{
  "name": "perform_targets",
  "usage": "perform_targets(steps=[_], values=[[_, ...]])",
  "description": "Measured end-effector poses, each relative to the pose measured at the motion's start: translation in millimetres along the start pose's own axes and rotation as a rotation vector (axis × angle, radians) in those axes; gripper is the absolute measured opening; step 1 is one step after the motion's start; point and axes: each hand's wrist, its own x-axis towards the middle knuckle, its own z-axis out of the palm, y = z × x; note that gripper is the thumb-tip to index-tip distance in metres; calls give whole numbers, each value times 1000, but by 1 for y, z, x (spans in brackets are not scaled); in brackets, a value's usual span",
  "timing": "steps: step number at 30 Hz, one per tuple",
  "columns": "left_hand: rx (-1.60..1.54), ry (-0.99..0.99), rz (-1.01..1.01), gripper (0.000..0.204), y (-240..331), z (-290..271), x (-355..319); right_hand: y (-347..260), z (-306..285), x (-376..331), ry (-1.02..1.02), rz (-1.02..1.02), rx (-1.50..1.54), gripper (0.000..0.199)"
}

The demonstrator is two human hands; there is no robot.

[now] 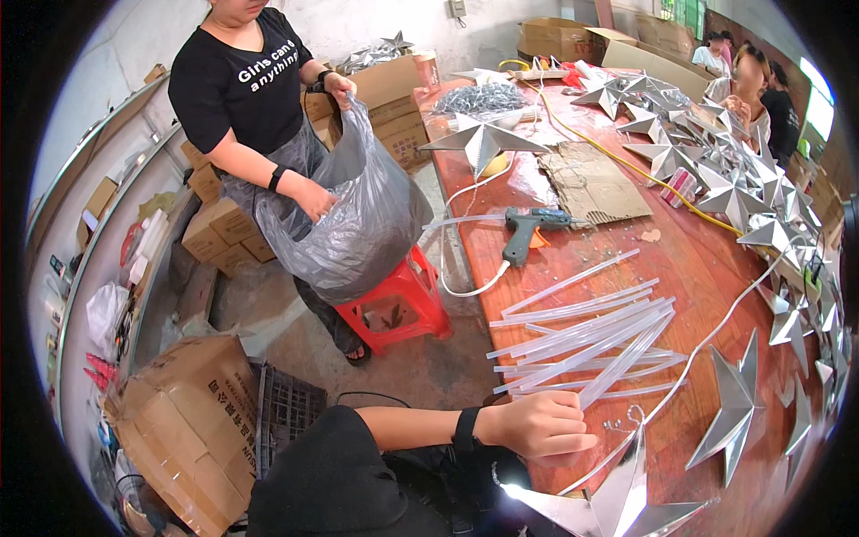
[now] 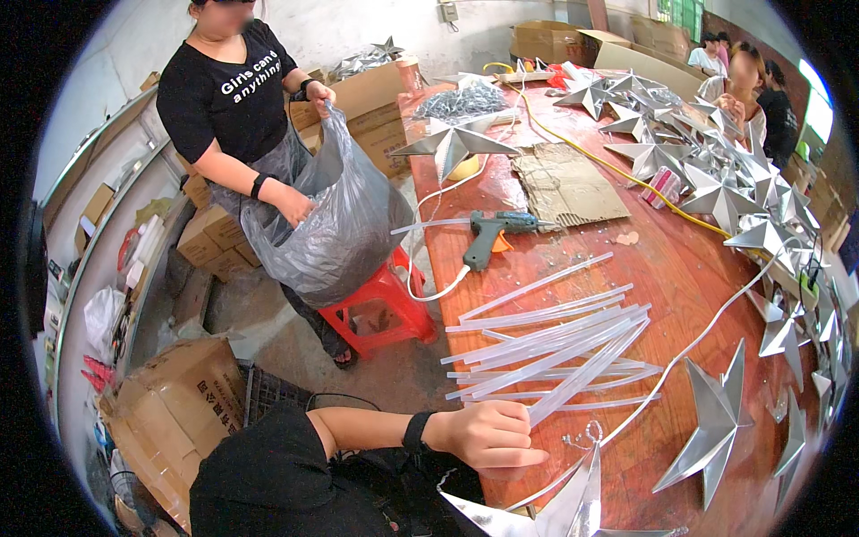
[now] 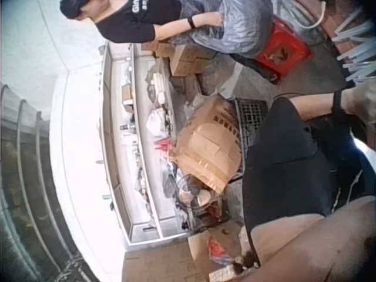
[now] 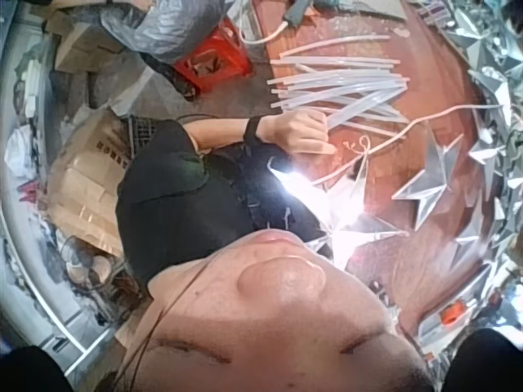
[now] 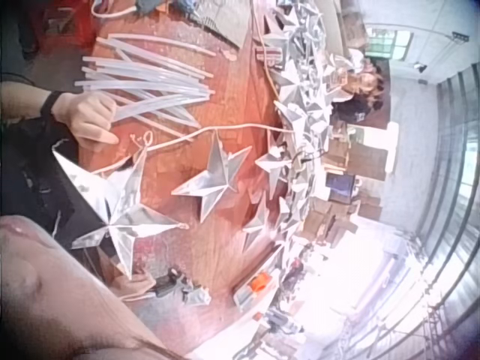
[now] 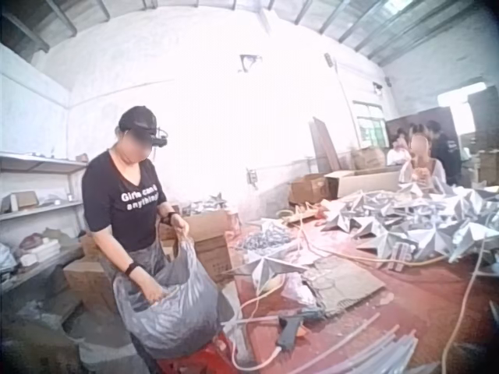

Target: Gluing silver decorative trim onto large metallic stars using a hot glue gun.

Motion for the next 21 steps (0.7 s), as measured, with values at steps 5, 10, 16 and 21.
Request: perform_targets(steps=[5, 10, 16, 21], values=[[73, -41, 34, 13, 5, -17, 5, 6, 26, 12, -1, -23, 58, 20], [495, 48, -93, 18, -1, -108, 2, 10, 40, 34, -8, -56, 112, 20], [1027, 106, -398, 16, -53, -249, -40, 14, 60, 37, 19, -76, 153, 19], [1468, -66, -859, 39, -98, -371, -131, 4, 64, 27, 15, -71, 192, 19]])
